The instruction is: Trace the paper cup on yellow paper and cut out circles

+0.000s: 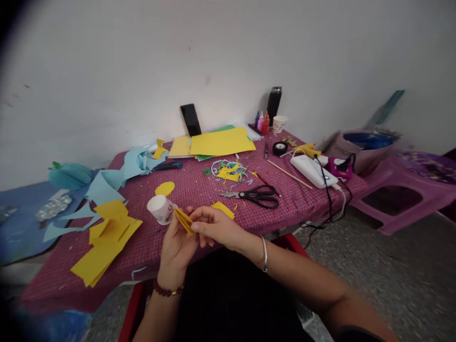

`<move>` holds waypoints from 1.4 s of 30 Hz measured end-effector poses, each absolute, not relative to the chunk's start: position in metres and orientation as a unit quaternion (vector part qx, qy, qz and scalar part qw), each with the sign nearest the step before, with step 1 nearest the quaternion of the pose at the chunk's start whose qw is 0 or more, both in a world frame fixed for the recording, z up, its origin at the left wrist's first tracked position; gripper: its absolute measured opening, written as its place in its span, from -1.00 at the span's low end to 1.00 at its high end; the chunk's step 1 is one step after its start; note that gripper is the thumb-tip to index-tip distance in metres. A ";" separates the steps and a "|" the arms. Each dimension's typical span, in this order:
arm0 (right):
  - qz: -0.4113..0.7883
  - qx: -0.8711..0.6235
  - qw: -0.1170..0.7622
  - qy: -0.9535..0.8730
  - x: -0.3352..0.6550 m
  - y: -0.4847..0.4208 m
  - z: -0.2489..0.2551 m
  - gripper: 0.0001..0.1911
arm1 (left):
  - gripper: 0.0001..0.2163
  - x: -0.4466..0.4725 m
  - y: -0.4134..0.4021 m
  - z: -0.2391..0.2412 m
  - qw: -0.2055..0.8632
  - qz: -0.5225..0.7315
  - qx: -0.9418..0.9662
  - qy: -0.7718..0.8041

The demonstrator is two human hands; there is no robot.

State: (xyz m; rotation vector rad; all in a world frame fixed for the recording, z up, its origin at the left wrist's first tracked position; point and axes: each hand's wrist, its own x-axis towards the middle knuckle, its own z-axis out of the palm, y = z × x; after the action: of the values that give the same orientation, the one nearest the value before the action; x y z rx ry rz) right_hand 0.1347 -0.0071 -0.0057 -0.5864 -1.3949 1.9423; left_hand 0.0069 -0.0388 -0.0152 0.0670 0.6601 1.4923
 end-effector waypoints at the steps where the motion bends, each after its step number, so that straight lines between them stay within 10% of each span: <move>1: 0.741 -0.233 0.341 -0.530 0.133 -0.007 -0.006 -0.71 | -0.80 0.007 -0.039 -0.015 0.687 0.665 0.033 0.291; 14: 0.597 -0.375 0.464 -0.536 0.118 0.005 -0.022 -0.84 | -0.64 0.008 -0.040 -0.019 0.626 0.723 0.138 0.256; 31: 0.754 -0.326 0.395 -0.412 0.122 0.002 -0.016 -0.69 | -0.81 0.000 -0.044 -0.003 0.585 0.687 0.227 0.367; 42: 0.380 -0.260 0.304 -0.834 0.087 0.080 0.054 -0.80 | -0.77 -0.076 0.011 0.073 0.603 0.578 0.281 0.473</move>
State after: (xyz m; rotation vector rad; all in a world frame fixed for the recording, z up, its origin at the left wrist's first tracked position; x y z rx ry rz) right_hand 0.0869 0.0798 0.0542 -0.6877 -2.2089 1.0079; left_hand -0.0756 0.0107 0.0726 0.6500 1.0952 1.3387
